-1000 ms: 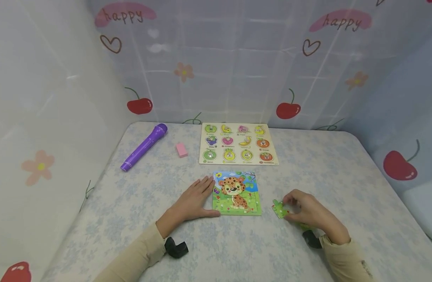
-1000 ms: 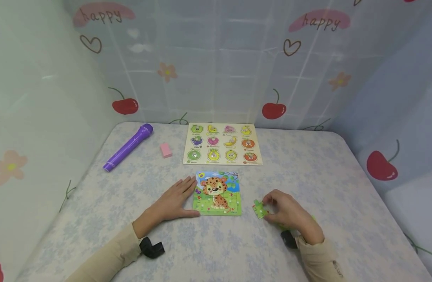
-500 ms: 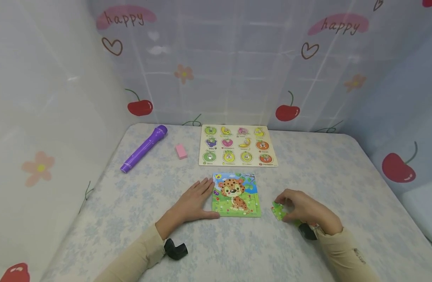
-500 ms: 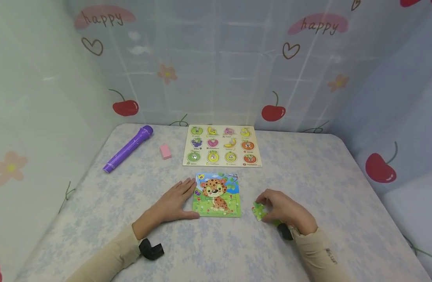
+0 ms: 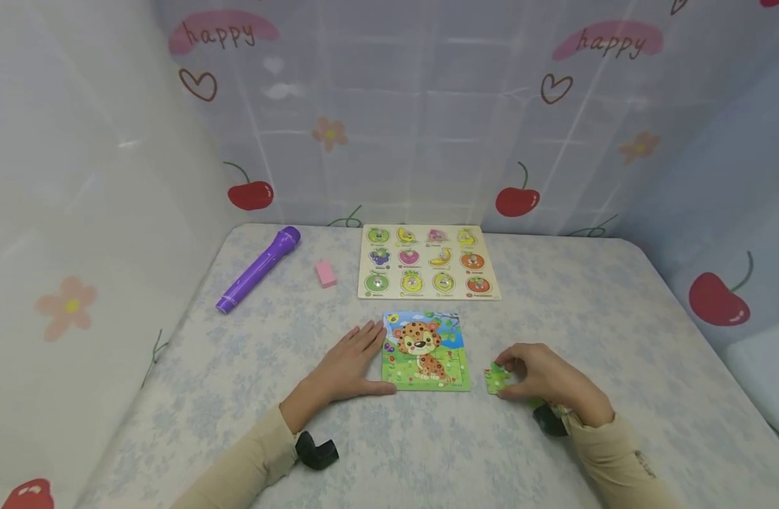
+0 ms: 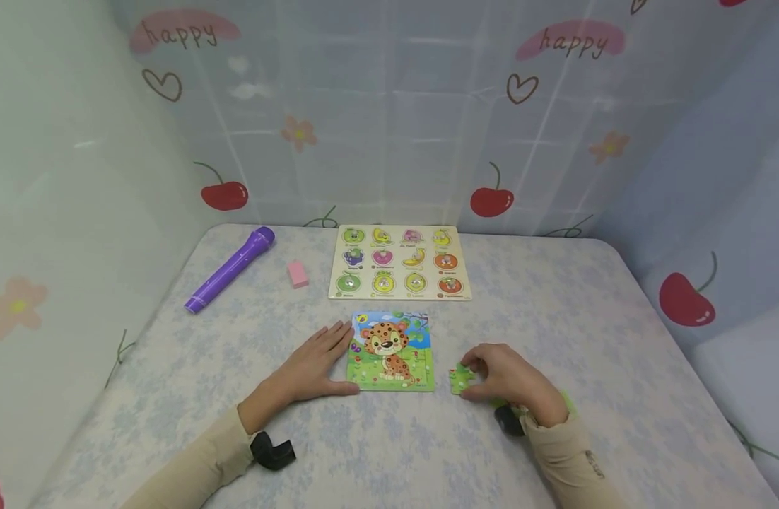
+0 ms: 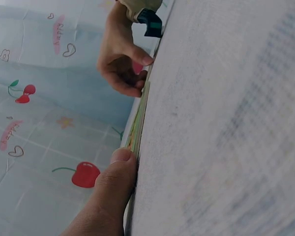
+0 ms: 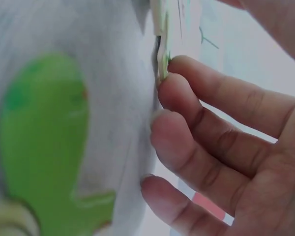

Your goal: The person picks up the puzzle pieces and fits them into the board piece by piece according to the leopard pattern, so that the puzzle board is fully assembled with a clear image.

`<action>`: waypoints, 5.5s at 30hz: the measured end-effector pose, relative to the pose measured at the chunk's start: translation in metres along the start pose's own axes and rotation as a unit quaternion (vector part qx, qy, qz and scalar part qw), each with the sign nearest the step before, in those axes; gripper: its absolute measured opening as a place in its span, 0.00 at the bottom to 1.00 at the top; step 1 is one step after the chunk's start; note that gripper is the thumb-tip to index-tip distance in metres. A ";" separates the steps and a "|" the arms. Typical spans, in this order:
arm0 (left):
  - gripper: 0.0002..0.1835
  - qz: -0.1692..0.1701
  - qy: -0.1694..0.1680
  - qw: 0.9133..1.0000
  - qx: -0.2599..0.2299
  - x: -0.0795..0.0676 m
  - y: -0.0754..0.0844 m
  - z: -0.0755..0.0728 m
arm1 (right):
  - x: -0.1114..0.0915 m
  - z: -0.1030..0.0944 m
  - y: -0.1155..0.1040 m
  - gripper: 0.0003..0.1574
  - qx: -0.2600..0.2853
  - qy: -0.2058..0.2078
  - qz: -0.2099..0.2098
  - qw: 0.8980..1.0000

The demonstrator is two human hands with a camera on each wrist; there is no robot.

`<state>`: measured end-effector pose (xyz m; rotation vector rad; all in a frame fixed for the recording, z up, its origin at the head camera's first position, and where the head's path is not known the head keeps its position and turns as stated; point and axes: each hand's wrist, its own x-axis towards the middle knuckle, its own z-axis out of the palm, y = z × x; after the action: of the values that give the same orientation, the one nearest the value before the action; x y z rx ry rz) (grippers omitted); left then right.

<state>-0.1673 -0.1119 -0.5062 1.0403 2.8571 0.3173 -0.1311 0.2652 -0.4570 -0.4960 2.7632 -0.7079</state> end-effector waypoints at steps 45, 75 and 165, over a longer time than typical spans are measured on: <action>0.60 0.001 0.009 1.000 0.009 0.000 0.001 -0.004 | 0.000 0.006 -0.003 0.28 -0.016 0.048 -0.033 0.998; 0.60 0.001 0.011 1.000 0.005 -0.001 0.000 -0.001 | 0.019 0.004 -0.054 0.27 -0.122 0.078 -0.077 0.986; 0.59 -0.004 0.007 1.000 0.012 -0.001 0.000 0.000 | 0.084 0.052 -0.131 0.23 -0.085 -0.008 -0.114 0.990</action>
<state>-0.1670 -0.1124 -0.5065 1.0345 2.8836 0.2917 -0.1570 0.1036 -0.4482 -0.8588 2.7939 -0.5121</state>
